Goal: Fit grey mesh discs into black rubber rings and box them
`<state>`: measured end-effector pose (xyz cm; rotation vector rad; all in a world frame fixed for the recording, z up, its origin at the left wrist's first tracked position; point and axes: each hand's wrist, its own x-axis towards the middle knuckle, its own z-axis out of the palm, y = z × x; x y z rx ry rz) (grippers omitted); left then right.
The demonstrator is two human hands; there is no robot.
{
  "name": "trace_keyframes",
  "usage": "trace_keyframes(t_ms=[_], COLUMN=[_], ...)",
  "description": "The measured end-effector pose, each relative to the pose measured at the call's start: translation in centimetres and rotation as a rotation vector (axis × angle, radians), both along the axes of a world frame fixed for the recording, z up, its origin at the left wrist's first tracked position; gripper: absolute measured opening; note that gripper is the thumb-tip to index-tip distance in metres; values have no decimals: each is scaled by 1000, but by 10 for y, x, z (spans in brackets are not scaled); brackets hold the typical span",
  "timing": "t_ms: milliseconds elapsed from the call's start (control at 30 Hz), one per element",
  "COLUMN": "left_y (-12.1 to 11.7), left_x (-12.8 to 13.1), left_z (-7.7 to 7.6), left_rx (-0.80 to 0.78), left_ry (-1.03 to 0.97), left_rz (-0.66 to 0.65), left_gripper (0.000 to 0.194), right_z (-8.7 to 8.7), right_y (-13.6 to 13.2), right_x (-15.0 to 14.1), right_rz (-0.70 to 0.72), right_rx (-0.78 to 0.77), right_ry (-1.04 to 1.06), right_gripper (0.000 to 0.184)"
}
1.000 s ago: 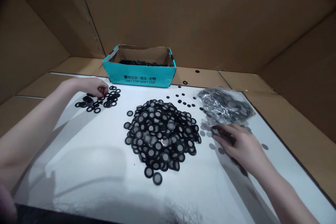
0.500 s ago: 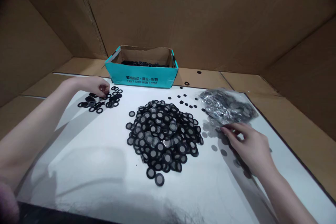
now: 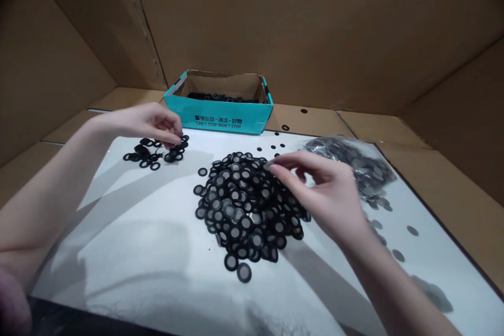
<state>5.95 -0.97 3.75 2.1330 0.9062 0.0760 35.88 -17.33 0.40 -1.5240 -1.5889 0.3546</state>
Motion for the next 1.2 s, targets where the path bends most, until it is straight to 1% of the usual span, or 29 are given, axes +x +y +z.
trace_keyframes(t_ms=[67, 133, 267, 400, 533, 600, 667, 767, 900, 1033, 1200], left_y=[-13, -25, -45, -55, -60, -61, -62, -63, -66, -70, -77], left_x=[8, 17, 30, 37, 39, 39, 40, 42, 45, 48, 49], left_z=[3, 3, 2, 2, 3, 4, 4, 3, 3, 3, 2], left_rx=[-68, -128, -246, -363, -427, -452, -464, -464, -408, -298, -51], left_ry=[-181, -331, -488, -558, -592, -595, -594, -588, -555, -538, -575], left_rz=[-22, -68, -124, -111, -102, -107, -119, -124, -110, -96, -107], left_gripper=[18, 15, 10, 12, 7, 5, 5, 5, 6, 9, 12], right_z=[4, 6, 9, 9, 7, 8, 8, 10, 9, 8, 8], right_y=[6, 10, 14, 14, 14, 14, 16, 18, 21, 23, 24], right_x=[-22, -41, -64, -69, -68, -66, -65, -64, -64, -63, -60], right_rz=[114, 177, 247, 266, 263, 247, 251, 325, 407, 450, 494], right_rx=[19, 48, 170, 261, 284, 301, 313, 321, 331, 315, 273], right_ry=[75, 129, 187, 184, 161, 125, 44, -107, -197, -188, -108], right_gripper=[6, 6, 12, 14, 13, 12, 10, 3, 15, 16, 19])
